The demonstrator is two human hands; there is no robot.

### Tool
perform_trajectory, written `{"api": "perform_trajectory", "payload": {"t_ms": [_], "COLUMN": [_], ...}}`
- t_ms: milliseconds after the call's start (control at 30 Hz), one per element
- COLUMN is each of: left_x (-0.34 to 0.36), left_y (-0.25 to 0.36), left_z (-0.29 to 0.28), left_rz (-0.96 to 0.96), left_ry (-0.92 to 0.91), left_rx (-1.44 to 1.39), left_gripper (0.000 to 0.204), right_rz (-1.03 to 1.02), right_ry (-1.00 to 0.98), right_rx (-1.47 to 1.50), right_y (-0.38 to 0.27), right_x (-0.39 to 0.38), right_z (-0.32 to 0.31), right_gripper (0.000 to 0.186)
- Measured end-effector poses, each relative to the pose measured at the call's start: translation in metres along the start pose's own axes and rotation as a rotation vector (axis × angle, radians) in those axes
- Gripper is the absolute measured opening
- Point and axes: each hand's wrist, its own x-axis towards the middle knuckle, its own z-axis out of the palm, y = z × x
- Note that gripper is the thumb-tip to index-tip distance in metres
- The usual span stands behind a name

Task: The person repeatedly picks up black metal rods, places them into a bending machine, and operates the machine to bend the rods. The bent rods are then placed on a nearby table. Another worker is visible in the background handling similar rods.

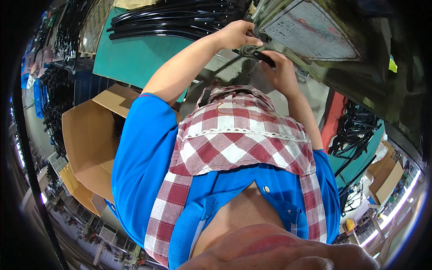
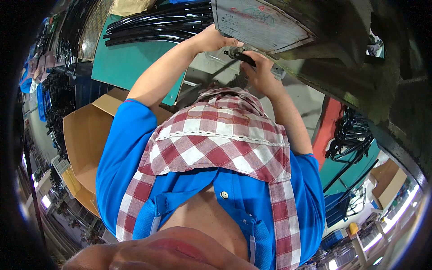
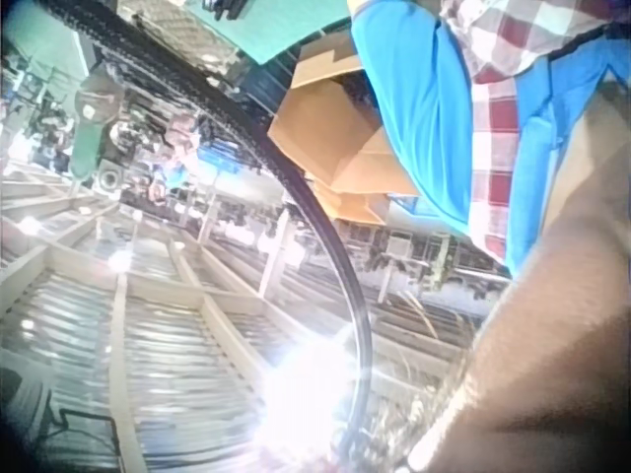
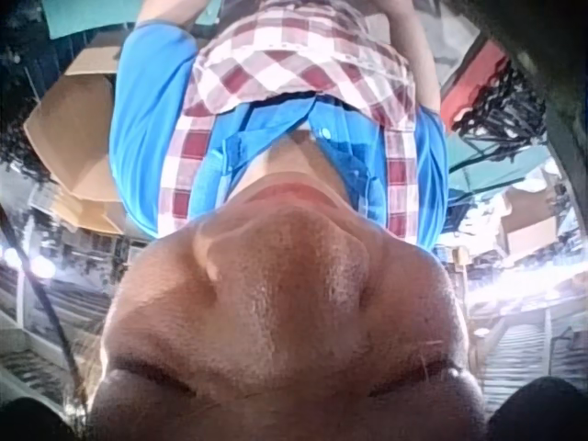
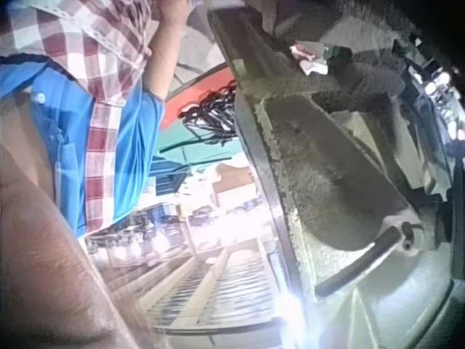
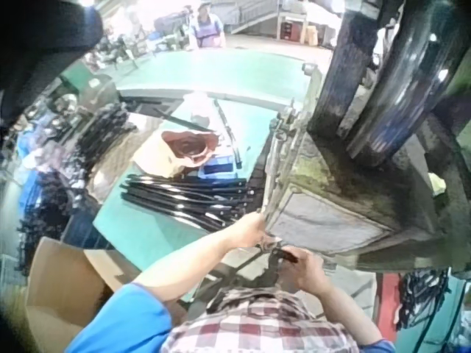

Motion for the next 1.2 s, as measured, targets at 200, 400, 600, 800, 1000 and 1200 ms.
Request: {"api": "perform_trajectory", "payload": {"t_ms": [200, 400, 600, 800, 1000, 1200], "left_x": [-0.014, -0.027, -0.023, -0.007, -0.007, -0.007], "left_y": [-0.002, 0.018, 0.033, 0.030, 0.033, 0.001], "left_z": [0.018, 0.016, 0.010, 0.017, 0.017, 0.032], "left_rz": [-0.273, -0.325, -0.192, -0.315, -0.303, -0.328], "left_ry": [0.029, 0.120, 0.038, -0.010, -0.052, -0.010], "left_rx": [-0.128, -0.523, -0.504, -0.333, -0.328, -0.421], "left_gripper": [0.021, 0.015, 0.011, 0.010, 0.013, 0.023], "right_rz": [0.116, 0.143, 0.270, 0.260, 0.190, 0.294], "right_ry": [-0.084, -0.013, -0.176, -0.111, 0.005, -0.064], "right_rx": [-0.049, -0.133, -0.084, -0.132, -0.227, -0.229], "right_y": [-0.020, -0.001, -0.025, -0.003, 0.018, -0.003], "right_x": [0.016, 0.017, 0.023, 0.017, 0.005, 0.015], "right_z": [-0.012, -0.009, -0.016, -0.011, 0.000, 0.000], "right_gripper": [0.040, 0.050, 0.050, 0.042, 0.033, 0.033]}}
